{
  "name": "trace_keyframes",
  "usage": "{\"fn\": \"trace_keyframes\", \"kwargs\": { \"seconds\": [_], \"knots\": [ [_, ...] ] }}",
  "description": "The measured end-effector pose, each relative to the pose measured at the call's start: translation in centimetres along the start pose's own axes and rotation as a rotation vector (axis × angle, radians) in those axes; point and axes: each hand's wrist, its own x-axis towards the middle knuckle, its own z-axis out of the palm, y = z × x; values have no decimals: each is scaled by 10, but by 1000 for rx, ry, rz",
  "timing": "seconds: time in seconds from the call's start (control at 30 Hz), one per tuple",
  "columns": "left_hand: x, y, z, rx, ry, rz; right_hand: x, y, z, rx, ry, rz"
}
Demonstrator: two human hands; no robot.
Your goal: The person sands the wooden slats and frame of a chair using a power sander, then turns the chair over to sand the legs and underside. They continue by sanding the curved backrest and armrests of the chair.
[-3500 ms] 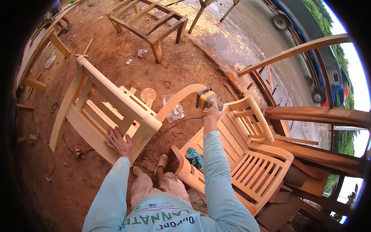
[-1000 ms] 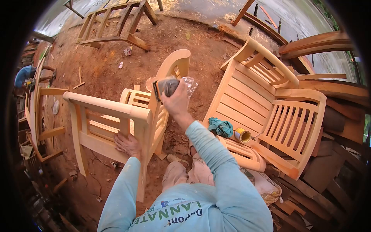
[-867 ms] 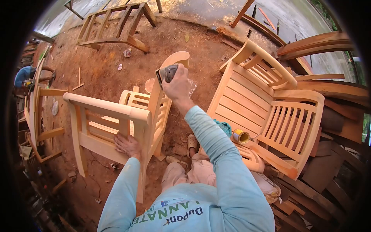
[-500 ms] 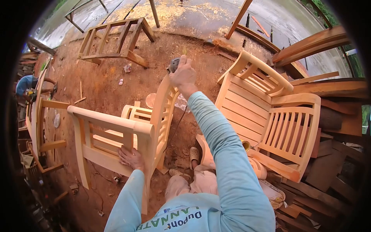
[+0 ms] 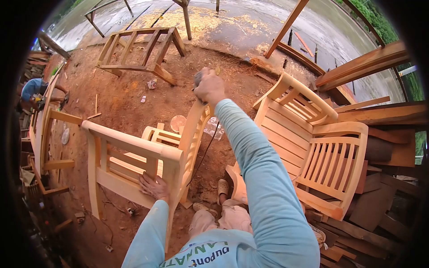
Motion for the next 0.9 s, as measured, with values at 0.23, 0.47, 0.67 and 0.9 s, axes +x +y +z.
{"fn": "trace_keyframes", "kwargs": {
  "seconds": [0.23, 0.47, 0.67, 0.9],
  "knots": [
    [0, -1, 1, 2, -47, -26, -78, -23, 46, 66, -158, -416],
    [-1, -3, 2, 47, -43, -14, -88, -16, 33, 66, -179, -344],
    [1, 3, -7, 25, -79, -39, -30, 31, 14, 38, 145, -89],
    [3, 7, -10, -5, -55, -24, -42, 70, 3, 123, 348, 263]
  ]
}}
